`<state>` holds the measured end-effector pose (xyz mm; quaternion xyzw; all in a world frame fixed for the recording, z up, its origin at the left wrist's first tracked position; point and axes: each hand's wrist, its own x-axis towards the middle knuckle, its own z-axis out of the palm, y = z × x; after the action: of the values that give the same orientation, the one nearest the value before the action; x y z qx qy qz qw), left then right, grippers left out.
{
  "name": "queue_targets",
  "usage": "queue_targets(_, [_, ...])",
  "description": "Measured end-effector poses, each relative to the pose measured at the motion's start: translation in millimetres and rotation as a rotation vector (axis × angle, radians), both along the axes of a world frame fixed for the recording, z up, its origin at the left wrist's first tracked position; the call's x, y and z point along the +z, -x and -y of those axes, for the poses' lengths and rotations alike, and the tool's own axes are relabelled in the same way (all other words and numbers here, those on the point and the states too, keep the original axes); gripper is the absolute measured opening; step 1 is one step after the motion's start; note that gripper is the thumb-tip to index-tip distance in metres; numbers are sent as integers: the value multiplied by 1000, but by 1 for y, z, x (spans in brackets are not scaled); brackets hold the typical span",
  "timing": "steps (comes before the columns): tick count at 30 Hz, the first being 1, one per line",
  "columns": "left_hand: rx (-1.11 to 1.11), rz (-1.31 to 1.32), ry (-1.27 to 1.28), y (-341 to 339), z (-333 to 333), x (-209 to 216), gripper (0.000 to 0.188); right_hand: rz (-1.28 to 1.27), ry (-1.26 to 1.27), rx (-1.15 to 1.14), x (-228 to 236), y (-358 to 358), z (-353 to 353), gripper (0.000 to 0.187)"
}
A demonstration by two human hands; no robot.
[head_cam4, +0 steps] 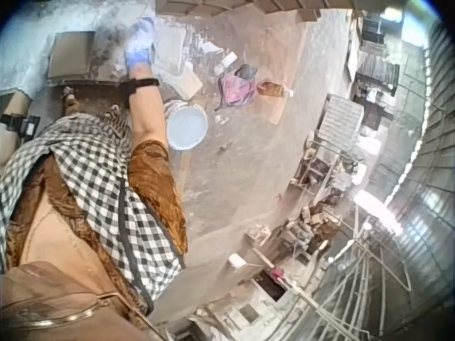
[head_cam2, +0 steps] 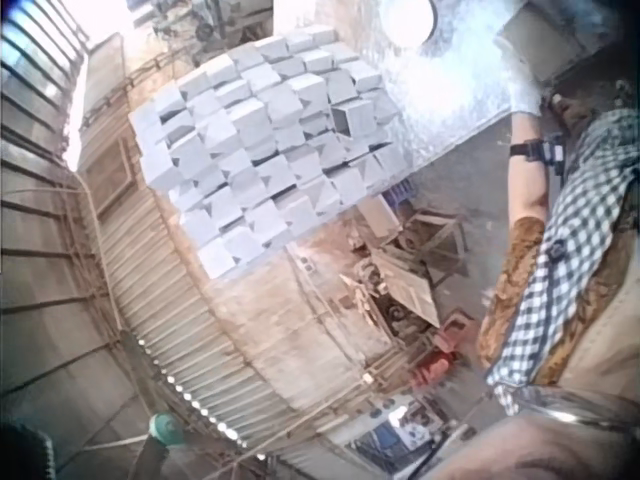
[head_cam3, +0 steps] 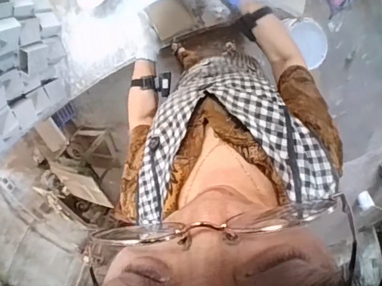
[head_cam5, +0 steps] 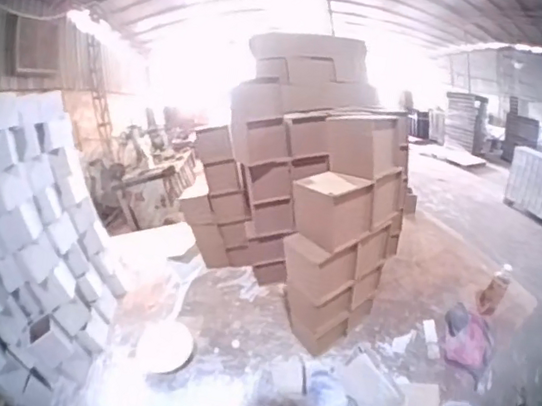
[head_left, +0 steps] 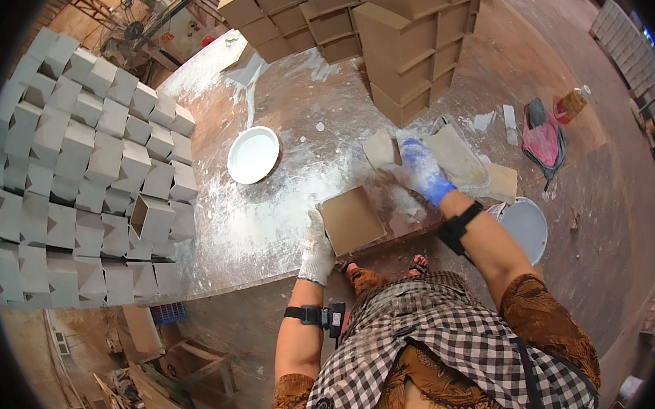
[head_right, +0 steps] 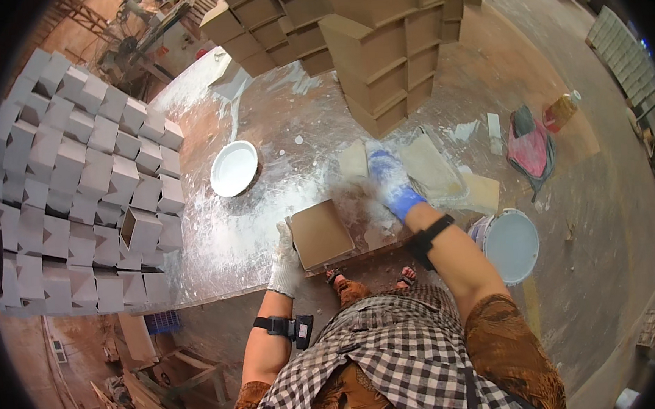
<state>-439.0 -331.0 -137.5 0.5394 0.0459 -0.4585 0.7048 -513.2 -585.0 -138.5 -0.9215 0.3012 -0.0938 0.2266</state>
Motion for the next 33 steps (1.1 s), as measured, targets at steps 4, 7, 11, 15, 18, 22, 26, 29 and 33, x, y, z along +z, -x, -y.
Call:
queue_targets(4, [-73,5,9,-9,-11,-2,82,23,-324,-198,-26,-40,1,87])
queue_targets(7, [-32,-94,84,-9,-6,9,81,-33,-488,-270,-100,-49,33,78])
queue_targets(11, [40,-94,-9,-22,-20,-20,75,3,-911,-345,-89,-45,25,52])
queue_targets(15, [51,-154,-39,-25,-4,-10,66,102,-867,-355,-86,-24,36,43])
queue_targets(18, [-33,-105,-32,-27,8,0,76,222,-992,-295,-84,-11,40,38])
queue_targets(22, [-26,-148,-68,-20,19,15,77,724,-1077,-322,-50,-5,29,37])
queue_targets(26, [-74,24,-282,-13,29,8,62,841,-738,61,6,20,7,40])
queue_targets(29, [-244,335,-309,-12,41,-14,53,725,-957,193,42,19,-39,50])
queue_targets(33, [-156,94,67,-24,38,-15,52,404,-230,480,28,19,-63,55])
